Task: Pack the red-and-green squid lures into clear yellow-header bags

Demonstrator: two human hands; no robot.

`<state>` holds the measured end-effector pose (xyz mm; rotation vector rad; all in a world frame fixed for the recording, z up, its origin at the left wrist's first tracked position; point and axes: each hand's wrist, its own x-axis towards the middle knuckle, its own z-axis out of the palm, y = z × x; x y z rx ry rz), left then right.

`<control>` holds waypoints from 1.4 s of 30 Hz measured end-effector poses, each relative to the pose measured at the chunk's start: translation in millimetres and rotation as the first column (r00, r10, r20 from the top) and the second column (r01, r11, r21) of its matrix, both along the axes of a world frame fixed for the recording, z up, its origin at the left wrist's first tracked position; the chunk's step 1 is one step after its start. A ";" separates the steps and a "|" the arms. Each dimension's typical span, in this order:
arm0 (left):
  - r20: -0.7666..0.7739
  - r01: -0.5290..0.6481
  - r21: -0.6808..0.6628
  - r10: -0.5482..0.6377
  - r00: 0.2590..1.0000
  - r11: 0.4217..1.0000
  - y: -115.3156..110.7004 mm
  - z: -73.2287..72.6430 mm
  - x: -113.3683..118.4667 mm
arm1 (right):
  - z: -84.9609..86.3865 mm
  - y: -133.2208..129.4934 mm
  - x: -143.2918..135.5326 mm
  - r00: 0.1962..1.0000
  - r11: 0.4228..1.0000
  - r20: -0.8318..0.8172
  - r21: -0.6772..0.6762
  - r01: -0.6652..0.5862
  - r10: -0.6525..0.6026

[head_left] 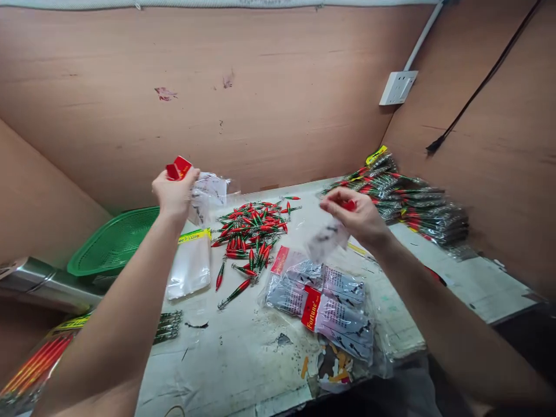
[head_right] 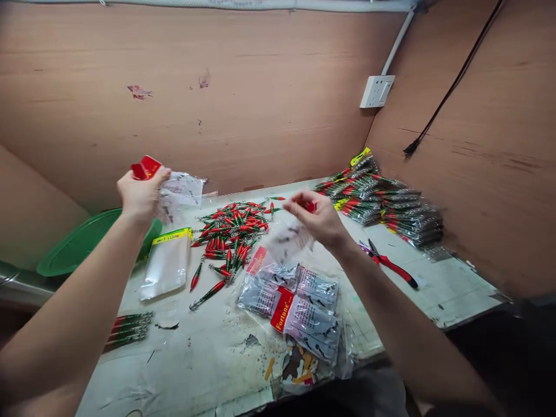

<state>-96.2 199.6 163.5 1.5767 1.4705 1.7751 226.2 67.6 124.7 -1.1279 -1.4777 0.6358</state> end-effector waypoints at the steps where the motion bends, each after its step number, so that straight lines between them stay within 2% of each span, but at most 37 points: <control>1: 0.067 0.015 0.025 -0.016 0.998 1.000 -9.3 -1.0 -2.3 | -5.9 -15.5 7.8 0.983 0.994 0.167 -0.096 -0.056 0.072; 2: 0.126 0.013 0.036 -0.018 0.992 0.999 -20.4 -1.9 -3.3 | -13.5 -29.6 12.6 0.920 0.971 0.354 -0.219 -0.095 0.170; 3: 0.172 0.016 0.036 -0.022 0.985 0.999 -32.7 -2.7 -2.7 | -22.4 -42.0 14.0 0.817 0.935 0.508 -0.340 -0.100 0.272; 5: 0.227 0.074 0.045 -0.083 0.970 0.996 -58.5 -4.6 3.6 | -41.2 -60.9 7.1 0.583 0.864 0.684 -0.500 -0.064 0.439; 6: 0.242 0.125 0.049 -0.133 0.961 0.991 -70.5 -6.1 9.3 | -49.8 -67.2 -0.2 0.498 0.843 0.718 -0.535 -0.052 0.487; 10: 0.224 0.404 0.011 -0.396 0.891 0.915 -106.3 -18.4 41.3 | -70.7 -72.8 -36.6 0.298 0.807 0.752 -0.574 -0.141 0.588; 13: 0.148 0.595 -0.139 -0.578 0.803 0.791 -125.6 -31.7 63.9 | -73.4 -63.3 -53.9 0.155 0.767 0.756 -0.599 -0.228 0.636; 16: -0.068 0.688 -0.318 -0.740 0.670 0.652 -145.4 -42.0 77.5 | -69.8 -53.0 -56.1 0.060 0.743 0.756 -0.621 -0.249 0.652; 18: -0.198 0.690 -0.414 -0.798 0.569 0.594 -157.0 -46.3 81.9 | -65.4 -50.6 -52.4 0.030 0.737 0.755 -0.630 -0.245 0.655; 21: -0.248 0.682 -0.477 -0.829 0.500 0.554 -167.3 -51.3 86.0 | -61.6 -57.7 -49.6 0.038 0.748 0.758 -0.631 -0.207 0.651; 25: -0.339 0.667 -0.471 -0.817 0.467 0.577 -169.6 -59.8 93.8 | -65.7 -81.1 -57.6 0.054 0.761 0.760 -0.640 -0.108 0.648; 28: -0.414 0.653 -0.526 -0.834 0.365 0.546 -171.7 -65.9 100.6 | -57.3 -94.5 -51.9 0.078 0.761 0.758 -0.640 -0.105 0.648; 29: -0.420 0.658 -0.552 -0.853 0.311 0.512 -173.4 -67.1 103.1 | -49.7 -96.5 -45.4 0.112 0.759 0.751 -0.636 -0.141 0.650; 31: -0.398 0.695 -0.588 -0.896 0.197 0.414 -178.1 -67.9 109.0 | -28.9 -96.6 -28.0 0.240 0.758 0.720 -0.595 -0.267 0.651; 33: -0.350 0.730 -0.590 -0.924 0.153 0.344 -183.2 -66.8 115.3 | -6.5 -92.7 -9.6 0.385 0.763 0.662 -0.516 -0.388 0.643; 34: -0.323 0.737 -0.579 -0.928 0.186 0.349 -185.4 -65.7 117.9 | 3.1 -89.8 -1.3 0.455 0.777 0.632 -0.471 -0.418 0.627; 35: -0.292 0.736 -0.559 -0.922 0.254 0.380 -187.0 -64.3 119.8 | 11.1 -86.8 6.1 0.521 0.799 0.607 -0.430 -0.421 0.601; 37: -0.191 0.735 -0.511 -0.893 0.409 0.446 -188.3 -61.2 119.8 | 21.4 -81.7 18.7 0.648 0.852 0.555 -0.367 -0.372 0.522; 38: -0.121 0.744 -0.485 -0.877 0.465 0.460 -187.9 -59.7 117.8 | 24.0 -79.9 24.0 0.704 0.877 0.526 -0.343 -0.337 0.477; 40: 0.014 0.770 -0.443 -0.855 0.519 0.460 -185.6 -57.2 110.6 | 25.0 -78.2 32.4 0.762 0.894 0.483 -0.340 -0.291 0.431; 42: 0.075 0.770 -0.432 -0.832 0.550 0.470 -182.9 -55.6 101.6 | 21.6 -78.2 36.9 0.763 0.876 0.460 -0.385 -0.289 0.454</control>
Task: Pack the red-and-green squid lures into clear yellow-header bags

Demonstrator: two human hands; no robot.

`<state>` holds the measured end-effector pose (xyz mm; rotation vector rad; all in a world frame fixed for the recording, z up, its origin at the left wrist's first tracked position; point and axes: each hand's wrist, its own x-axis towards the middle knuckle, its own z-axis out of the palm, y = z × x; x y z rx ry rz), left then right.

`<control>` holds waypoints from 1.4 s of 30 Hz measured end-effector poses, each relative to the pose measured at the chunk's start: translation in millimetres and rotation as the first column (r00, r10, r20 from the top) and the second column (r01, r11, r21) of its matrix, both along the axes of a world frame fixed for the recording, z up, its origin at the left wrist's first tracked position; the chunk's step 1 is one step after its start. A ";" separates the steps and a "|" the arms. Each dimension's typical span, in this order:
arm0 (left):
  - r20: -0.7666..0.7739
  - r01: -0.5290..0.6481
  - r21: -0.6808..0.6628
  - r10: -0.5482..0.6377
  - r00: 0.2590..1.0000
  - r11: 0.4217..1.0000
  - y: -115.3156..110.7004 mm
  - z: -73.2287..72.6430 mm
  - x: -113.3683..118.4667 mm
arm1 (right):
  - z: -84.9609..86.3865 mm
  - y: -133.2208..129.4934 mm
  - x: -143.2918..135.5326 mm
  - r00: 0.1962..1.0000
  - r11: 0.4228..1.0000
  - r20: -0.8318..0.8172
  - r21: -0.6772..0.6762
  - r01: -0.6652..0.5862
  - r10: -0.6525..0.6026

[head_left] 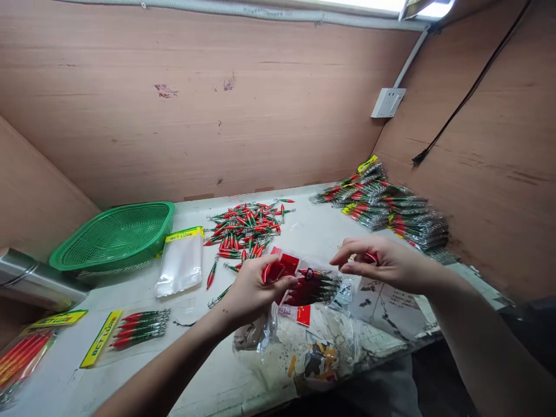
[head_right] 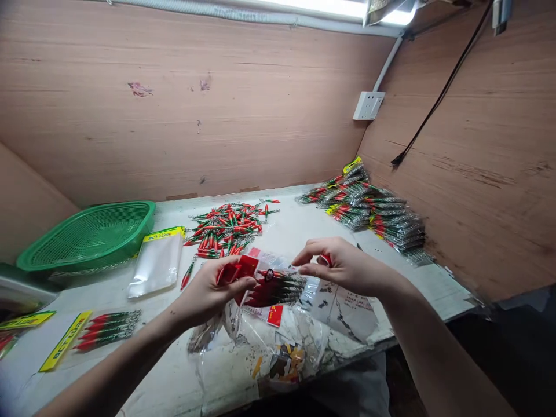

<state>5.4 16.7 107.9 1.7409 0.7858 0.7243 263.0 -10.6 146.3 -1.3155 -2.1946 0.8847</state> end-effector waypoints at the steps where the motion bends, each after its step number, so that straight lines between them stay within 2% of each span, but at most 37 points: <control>1: -0.001 -0.026 0.003 0.026 1.000 1.000 1.0 0.3 -4.2 | -2.8 0.0 0.6 1.000 1.000 0.004 -0.015 -0.003 0.003; 6: 0.019 -0.056 0.017 0.056 0.998 0.998 -0.6 -0.2 -15.9 | -17.7 6.3 -6.2 0.995 0.988 0.030 0.123 0.090 -0.094; 9: 0.008 -0.066 0.075 0.065 0.998 0.995 -3.8 0.4 -17.8 | -21.6 11.9 -10.2 0.999 0.998 0.021 0.058 0.029 -0.030; 14: -0.041 -0.111 0.302 0.129 0.991 0.947 -8.6 1.1 -20.4 | -23.5 13.5 -15.6 0.998 0.999 -0.054 -0.039 -0.025 0.023; 16: -0.042 -0.116 0.495 0.157 0.987 0.861 -13.6 -0.8 -21.2 | -28.0 13.7 -18.1 0.997 0.999 -0.066 -0.024 0.025 -0.026; 17: -0.042 -0.108 0.613 0.169 0.985 0.782 -17.0 -2.6 -21.7 | -31.8 14.6 -19.1 0.994 0.997 -0.071 -0.002 0.080 -0.080; 19: -0.057 -0.059 0.815 0.181 0.982 0.576 -23.7 -7.6 -23.6 | -41.6 18.4 -20.5 0.962 0.966 -0.127 0.065 0.250 -0.241; 21: -0.078 -0.020 0.918 0.228 0.971 0.397 -25.6 -13.6 -27.2 | -51.3 25.6 -22.1 0.899 0.906 -0.224 0.114 0.407 -0.376; 22: -0.092 -0.022 0.938 0.308 0.947 0.347 -22.9 -16.2 -29.5 | -54.5 30.7 -23.8 0.871 0.881 -0.271 0.130 0.454 -0.409; 23: -0.110 -0.040 0.943 0.425 0.898 0.329 -16.9 -17.9 -32.0 | -55.8 37.0 -26.7 0.852 0.865 -0.311 0.146 0.481 -0.421; 24: -0.129 -0.073 0.942 0.552 0.824 0.328 -7.5 -18.3 -34.2 | -55.0 44.4 -31.5 0.843 0.855 -0.340 0.168 0.491 -0.417; 25: -0.170 -0.115 0.931 0.690 0.704 0.347 5.1 -17.4 -36.1 | -51.9 53.2 -38.7 0.839 0.848 -0.365 0.195 0.492 -0.403; 26: -0.203 -0.160 0.918 0.777 0.596 0.362 20.5 -15.0 -37.1 | -46.8 63.3 -48.5 0.836 0.841 -0.393 0.227 0.492 -0.383; 28: -0.243 -0.212 0.902 0.848 0.472 0.377 57.0 -6.5 -36.5 | -32.8 86.6 -76.6 0.836 0.826 -0.441 0.296 0.480 -0.328; 30: -0.290 -0.237 0.886 0.876 0.384 0.397 95.8 4.4 -32.5 | -18.3 110.8 -113.3 0.847 0.820 -0.464 0.356 0.447 -0.260; 33: -0.377 -0.249 0.855 0.875 0.303 0.454 146.5 19.8 -26.0 | -3.8 140.3 -165.9 0.880 0.834 -0.451 0.420 0.359 -0.152; 35: -0.418 -0.266 0.835 0.869 0.264 0.482 170.6 27.9 -26.9 | 0.4 152.5 -184.0 0.887 0.834 -0.445 0.436 0.337 -0.125; 38: -0.421 -0.314 0.823 0.879 0.225 0.474 190.4 37.0 -40.0 | 3.3 157.3 -172.2 0.868 0.824 -0.467 0.418 0.382 -0.166; 40: -0.393 -0.348 0.823 0.892 0.223 0.449 193.7 42.0 -53.9 | 5.1 148.1 -143.8 0.857 0.831 -0.480 0.387 0.400 -0.189; 42: -0.352 -0.384 0.824 0.907 0.231 0.417 190.0 46.9 -68.2 | 5.9 127.4 -109.6 0.865 0.841 -0.460 0.373 0.393 -0.200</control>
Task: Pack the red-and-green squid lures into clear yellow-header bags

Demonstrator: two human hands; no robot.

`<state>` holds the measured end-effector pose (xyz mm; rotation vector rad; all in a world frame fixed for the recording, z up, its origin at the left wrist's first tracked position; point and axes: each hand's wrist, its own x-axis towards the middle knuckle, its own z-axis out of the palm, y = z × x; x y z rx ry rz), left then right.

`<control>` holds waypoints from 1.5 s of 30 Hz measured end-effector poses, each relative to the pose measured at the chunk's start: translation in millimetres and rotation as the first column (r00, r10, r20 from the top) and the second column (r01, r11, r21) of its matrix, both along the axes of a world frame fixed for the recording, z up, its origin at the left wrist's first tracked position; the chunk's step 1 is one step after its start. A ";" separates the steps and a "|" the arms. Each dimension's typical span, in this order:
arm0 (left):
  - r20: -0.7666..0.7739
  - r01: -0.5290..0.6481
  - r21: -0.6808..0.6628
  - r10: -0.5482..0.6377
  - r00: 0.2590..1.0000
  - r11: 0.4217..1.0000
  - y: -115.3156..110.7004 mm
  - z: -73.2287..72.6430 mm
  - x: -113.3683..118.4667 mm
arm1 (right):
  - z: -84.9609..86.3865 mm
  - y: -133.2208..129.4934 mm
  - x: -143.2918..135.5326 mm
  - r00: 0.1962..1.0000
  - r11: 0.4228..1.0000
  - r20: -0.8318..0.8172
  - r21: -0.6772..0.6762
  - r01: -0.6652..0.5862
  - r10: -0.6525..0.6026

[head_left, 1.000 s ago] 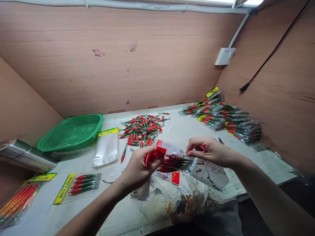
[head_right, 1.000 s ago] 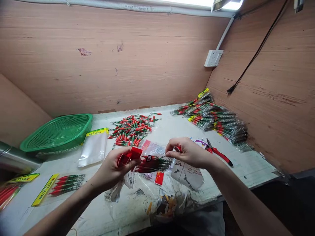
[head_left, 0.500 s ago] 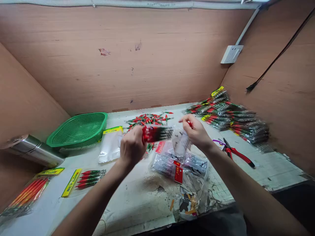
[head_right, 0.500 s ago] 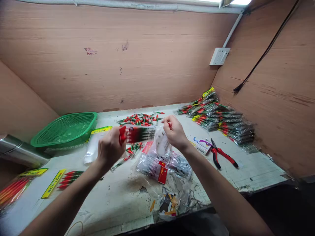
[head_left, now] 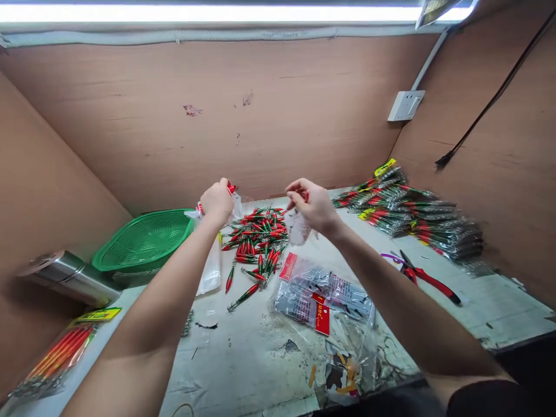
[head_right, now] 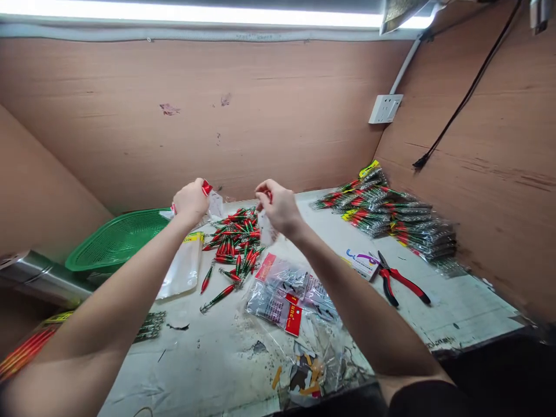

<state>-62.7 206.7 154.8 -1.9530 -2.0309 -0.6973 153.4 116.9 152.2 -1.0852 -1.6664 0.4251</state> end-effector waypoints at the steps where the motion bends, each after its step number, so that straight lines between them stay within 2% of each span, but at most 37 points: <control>1: 0.014 -0.007 0.020 0.007 1.000 1.000 -4.1 2.3 -6.5 | -0.9 -13.9 16.3 0.999 1.000 0.041 -0.007 0.006 -0.006; 3: 0.100 0.002 0.099 -0.012 0.995 0.995 -16.7 5.7 -17.0 | -7.7 -45.7 42.8 0.965 0.998 0.262 -0.048 0.040 -0.026; 4: 0.151 0.011 0.145 -0.033 0.988 0.989 -25.0 6.4 -20.8 | -14.5 -62.0 52.3 0.907 0.990 0.422 -0.130 0.062 -0.001; 6: 0.323 0.089 0.246 -0.169 0.931 0.965 -45.2 4.9 -24.1 | -34.6 -91.3 63.6 0.704 0.914 0.698 -0.361 0.184 0.134; 7: 0.421 0.146 0.283 -0.259 0.869 0.948 -56.4 2.7 -23.4 | -46.9 -103.0 66.0 0.602 0.859 0.770 -0.440 0.264 0.210; 9: 0.607 0.259 0.340 -0.421 0.674 0.904 -79.1 -3.7 -17.3 | -71.8 -119.1 66.7 0.475 0.785 0.834 -0.484 0.387 0.280; 11: 0.699 0.318 0.373 -0.490 0.522 0.872 -98.9 -10.0 -6.5 | -91.0 -125.6 64.2 0.437 0.778 0.863 -0.452 0.437 0.255; 13: 0.693 0.395 0.380 -0.540 0.477 0.836 -113.8 -13.9 6.4 | -101.3 -125.4 59.6 0.410 0.787 0.882 -0.419 0.454 0.233; 16: 0.658 0.574 0.374 -0.644 0.390 0.729 -129.8 -15.9 25.4 | -104.6 -119.1 48.0 0.385 0.824 0.894 -0.390 0.411 0.231; 18: 0.655 0.695 0.270 -0.656 0.375 0.667 -141.0 -18.5 37.3 | -104.3 -113.3 37.7 0.378 0.847 0.894 -0.384 0.368 0.241; 19: 0.652 0.768 0.175 -0.657 0.378 0.616 -147.6 -21.3 43.3 | -104.2 -109.9 32.5 0.379 0.854 0.893 -0.381 0.353 0.242; 20: 0.639 0.844 0.049 -0.666 0.385 0.534 -154.8 -25.5 49.4 | -104.4 -106.0 27.8 0.382 0.858 0.892 -0.380 0.346 0.241; 21: 0.614 0.901 -0.102 -0.686 0.390 0.421 -162.2 -31.2 55.5 | -104.5 -101.7 23.8 0.387 0.857 0.890 -0.382 0.345 0.241; 22: 0.566 0.914 -0.269 -0.717 0.406 0.305 -169.3 -38.2 61.6 | -104.5 -97.1 21.1 0.392 0.853 0.887 -0.387 0.350 0.242; 23: 0.493 0.875 -0.430 -0.753 0.436 0.225 -175.4 -46.1 67.3 | -104.2 -92.3 19.7 0.399 0.847 0.884 -0.395 0.357 0.244; 24: 0.402 0.803 -0.560 -0.781 0.479 0.204 -180.1 -54.5 72.3 | -103.7 -87.6 19.9 0.406 0.837 0.879 -0.405 0.367 0.248; 25: 0.300 0.724 -0.645 -0.791 0.533 0.243 -182.8 -62.9 76.3 | -102.8 -83.1 21.7 0.415 0.827 0.875 -0.416 0.378 0.251; 26: 0.211 0.658 -0.686 -0.781 0.588 0.310 -183.5 -70.7 79.2 | -101.8 -78.8 24.9 0.424 0.815 0.870 -0.427 0.391 0.252; 28: 0.081 0.556 -0.684 -0.708 0.701 0.472 -179.4 -83.7 81.5 | -99.9 -71.4 34.8 0.445 0.792 0.858 -0.451 0.412 0.257; 29: 0.052 0.522 -0.669 -0.668 0.742 0.529 -175.6 -88.6 81.4 | -99.5 -68.0 40.6 0.458 0.779 0.849 -0.468 0.417 0.265; 31: 0.016 0.466 -0.660 -0.609 0.793 0.590 -167.4 -95.2 80.4 | -100.3 -61.6 51.8 0.490 0.760 0.824 -0.504 0.410 0.282; 35: 0.041 0.454 -0.669 -0.581 0.813 0.588 -159.8 -101.8 82.7 | -107.7 -49.0 64.9 0.559 0.740 0.788 -0.533 0.410 0.259; 39: 0.098 0.478 -0.653 -0.560 0.822 0.588 -161.8 -104.1 87.0 | -111.1 -45.9 66.1 0.591 0.743 0.783 -0.512 0.432 0.195; 42: 0.190 0.525 -0.622 -0.538 0.821 0.581 -161.2 -101.3 81.3 | -103.7 -60.3 66.2 0.603 0.769 0.780 -0.484 0.417 0.165; 45: 0.333 0.594 -0.572 -0.503 0.798 0.565 -158.9 -94.4 67.6 | -88.5 -88.8 69.9 0.597 0.800 0.789 -0.447 0.400 0.143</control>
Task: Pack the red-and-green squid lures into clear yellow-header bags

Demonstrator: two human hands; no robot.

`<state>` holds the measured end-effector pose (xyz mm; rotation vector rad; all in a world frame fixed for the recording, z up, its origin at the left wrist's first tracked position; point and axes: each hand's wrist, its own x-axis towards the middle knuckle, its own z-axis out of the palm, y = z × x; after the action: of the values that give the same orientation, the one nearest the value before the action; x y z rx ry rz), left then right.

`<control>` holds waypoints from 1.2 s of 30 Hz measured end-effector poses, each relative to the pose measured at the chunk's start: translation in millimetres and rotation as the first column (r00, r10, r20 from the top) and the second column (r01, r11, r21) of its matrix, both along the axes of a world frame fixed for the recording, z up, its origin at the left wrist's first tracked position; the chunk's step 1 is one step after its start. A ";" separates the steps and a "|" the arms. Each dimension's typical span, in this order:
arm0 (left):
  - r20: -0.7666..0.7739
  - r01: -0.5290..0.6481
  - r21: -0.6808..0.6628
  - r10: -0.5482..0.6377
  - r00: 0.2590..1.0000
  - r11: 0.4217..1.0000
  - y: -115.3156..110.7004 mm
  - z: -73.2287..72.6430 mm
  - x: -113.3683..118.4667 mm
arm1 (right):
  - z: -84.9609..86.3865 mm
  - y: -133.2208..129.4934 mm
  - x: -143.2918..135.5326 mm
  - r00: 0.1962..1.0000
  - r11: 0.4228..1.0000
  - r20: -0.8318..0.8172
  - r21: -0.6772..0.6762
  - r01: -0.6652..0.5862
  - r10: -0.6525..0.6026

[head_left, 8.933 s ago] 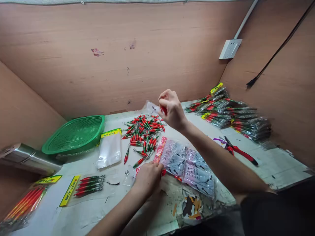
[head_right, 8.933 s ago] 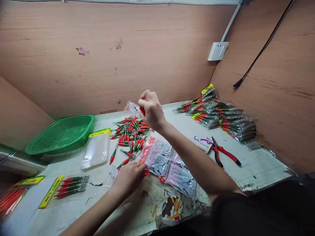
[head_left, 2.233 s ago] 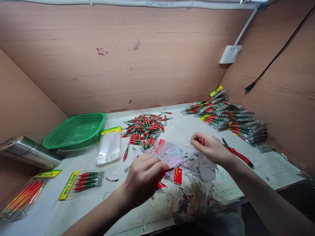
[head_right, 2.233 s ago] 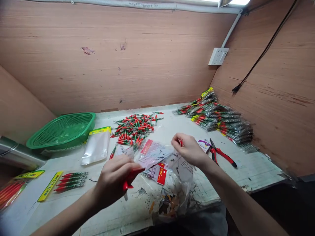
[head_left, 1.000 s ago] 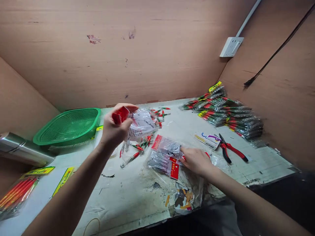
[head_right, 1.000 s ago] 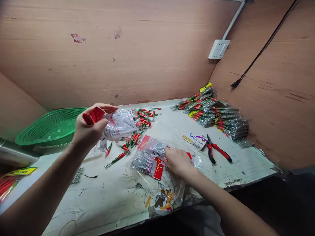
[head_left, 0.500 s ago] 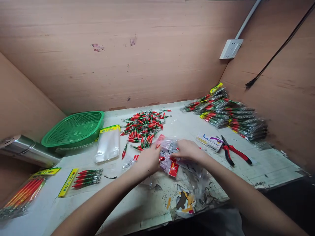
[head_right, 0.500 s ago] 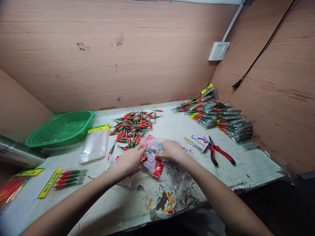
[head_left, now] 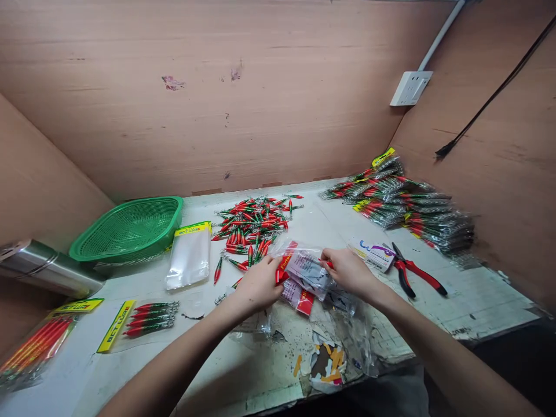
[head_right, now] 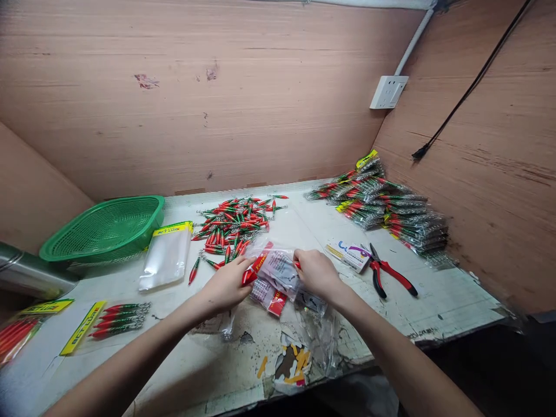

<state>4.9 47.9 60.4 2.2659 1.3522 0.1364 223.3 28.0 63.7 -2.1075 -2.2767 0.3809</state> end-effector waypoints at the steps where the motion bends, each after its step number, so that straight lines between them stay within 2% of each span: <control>1: 0.052 -0.006 -0.025 0.008 0.999 1.000 0.4 2.6 -4.7 | 5.9 -10.5 2.0 1.000 1.000 0.002 0.017 -0.012 0.012; 3: 0.150 -0.003 -0.080 0.015 0.989 0.997 -0.6 7.5 -11.4 | 17.7 -29.5 6.0 0.997 0.995 -0.040 0.073 -0.062 0.065; 5: 0.353 -0.012 -0.237 0.098 0.930 0.971 -4.2 12.0 -12.6 | 28.6 -42.9 8.8 0.975 0.977 -0.151 0.163 -0.141 0.166; 7: 0.563 -0.007 -0.480 0.314 0.764 0.877 -9.9 16.1 -9.0 | 37.5 -50.3 9.3 0.919 0.942 -0.281 0.266 -0.204 0.278; 9: 0.623 0.028 -0.661 0.529 0.576 0.749 -15.5 19.3 -4.0 | 44.1 -53.5 8.8 0.853 0.912 -0.388 0.349 -0.215 0.350; 10: 0.615 0.031 -0.702 0.584 0.531 0.712 -17.7 20.0 -2.2 | 46.6 -54.2 8.8 0.818 0.900 -0.440 0.390 -0.197 0.370; 12: 0.592 0.012 -0.736 0.636 0.495 0.677 -20.5 19.0 -1.8 | 50.9 -54.1 10.9 0.745 0.872 -0.550 0.482 -0.084 0.376; 15: 0.568 -0.036 -0.762 0.694 0.442 0.646 -21.9 12.5 -8.2 | 57.3 -50.0 18.8 0.599 0.783 -0.735 0.560 0.270 0.319; 17: 0.593 -0.046 -0.750 0.701 0.395 0.660 -23.1 9.2 -13.9 | 62.1 -44.9 23.6 0.501 0.722 -0.815 0.531 0.444 0.291; 18: 0.624 -0.033 -0.732 0.689 0.368 0.680 -24.2 9.0 -16.2 | 64.4 -42.2 24.5 0.480 0.731 -0.829 0.512 0.450 0.285; 19: 0.656 -0.013 -0.713 0.673 0.342 0.701 -25.4 10.1 -18.2 | 66.2 -39.7 24.2 0.489 0.778 -0.826 0.495 0.388 0.282; 20: 0.681 0.005 -0.697 0.659 0.320 0.717 -26.7 12.2 -19.9 | 67.5 -37.7 22.6 0.527 0.845 -0.802 0.468 0.261 0.281; 21: 0.697 0.014 -0.686 0.651 0.302 0.728 -27.8 15.2 -21.3 | 67.9 -36.3 19.6 0.580 0.904 -0.762 0.415 0.097 0.288; 22: 0.705 0.009 -0.679 0.649 0.286 0.734 -28.5 18.5 -22.8 | 67.5 -35.5 15.4 0.635 0.940 -0.711 0.334 -0.074 0.303; 23: 0.706 -0.013 -0.676 0.654 0.271 0.736 -28.6 21.6 -24.5 | 66.1 -35.3 10.4 0.681 0.946 -0.657 0.241 -0.217 0.324; 25: 0.708 -0.069 -0.671 0.665 0.237 0.738 -27.0 25.9 -28.4 | 61.3 -36.0 -0.9 0.737 0.924 -0.570 0.121 -0.362 0.363; 30: 0.722 -0.089 -0.665 0.669 0.173 0.741 -18.1 23.9 -37.4 | 46.1 -38.4 -23.5 0.782 0.895 -0.445 0.124 -0.428 0.436; 33: 0.729 -0.119 -0.657 0.668 0.150 0.744 -16.5 22.5 -41.6 | 41.5 -36.6 -28.8 0.714 0.835 -0.436 0.223 -0.503 0.547; 34: 0.728 -0.125 -0.657 0.668 0.155 0.744 -17.3 23.0 -43.5 | 41.5 -34.4 -29.7 0.684 0.813 -0.441 0.283 -0.508 0.581; 36: 0.730 -0.102 -0.637 0.640 0.239 0.764 -19.9 24.6 -48.0 | 44.4 -25.3 -31.5 0.651 0.797 -0.463 0.398 -0.454 0.602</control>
<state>-43.1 28.0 85.0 0.9393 1.0214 1.0218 191.9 2.7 108.1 -0.9583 -2.3314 0.5978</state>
